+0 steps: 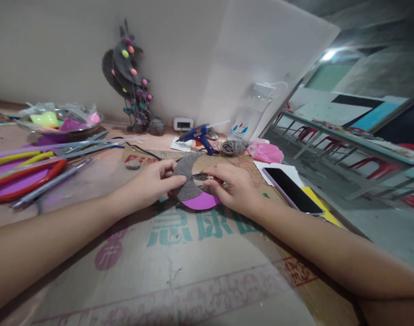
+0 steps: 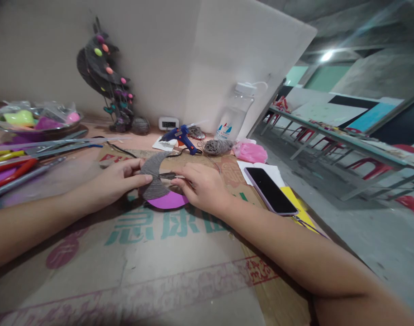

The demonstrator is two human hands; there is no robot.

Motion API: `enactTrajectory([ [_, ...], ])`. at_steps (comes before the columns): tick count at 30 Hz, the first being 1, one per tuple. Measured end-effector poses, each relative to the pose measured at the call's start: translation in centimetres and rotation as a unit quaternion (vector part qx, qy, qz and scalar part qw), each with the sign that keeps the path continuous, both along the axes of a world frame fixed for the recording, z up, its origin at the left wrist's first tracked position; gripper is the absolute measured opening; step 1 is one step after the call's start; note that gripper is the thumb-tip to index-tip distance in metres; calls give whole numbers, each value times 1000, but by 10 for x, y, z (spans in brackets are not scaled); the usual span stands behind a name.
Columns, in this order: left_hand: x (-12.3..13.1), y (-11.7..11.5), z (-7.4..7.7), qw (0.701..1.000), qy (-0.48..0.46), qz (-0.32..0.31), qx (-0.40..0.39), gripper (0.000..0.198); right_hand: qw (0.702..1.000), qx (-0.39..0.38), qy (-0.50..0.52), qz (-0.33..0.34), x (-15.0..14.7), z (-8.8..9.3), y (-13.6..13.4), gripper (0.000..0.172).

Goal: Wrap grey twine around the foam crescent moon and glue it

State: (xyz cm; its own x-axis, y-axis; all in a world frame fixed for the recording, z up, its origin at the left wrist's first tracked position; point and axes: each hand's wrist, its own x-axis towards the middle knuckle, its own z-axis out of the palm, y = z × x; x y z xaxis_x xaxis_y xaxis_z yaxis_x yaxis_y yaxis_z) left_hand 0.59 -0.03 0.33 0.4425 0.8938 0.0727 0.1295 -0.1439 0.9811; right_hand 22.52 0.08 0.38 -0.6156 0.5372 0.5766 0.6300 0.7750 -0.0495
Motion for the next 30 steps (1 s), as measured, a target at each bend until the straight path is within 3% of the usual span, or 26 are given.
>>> enactTrajectory([
  [22, -1, 2, -5, 1000, 3, -19, 5, 15, 1000, 20, -19, 0, 0, -1, 1, 25],
  [30, 1, 0, -1, 1000, -4, 3, 0, 13, 999, -21, 25, -18, 1, -3, 2, 26],
])
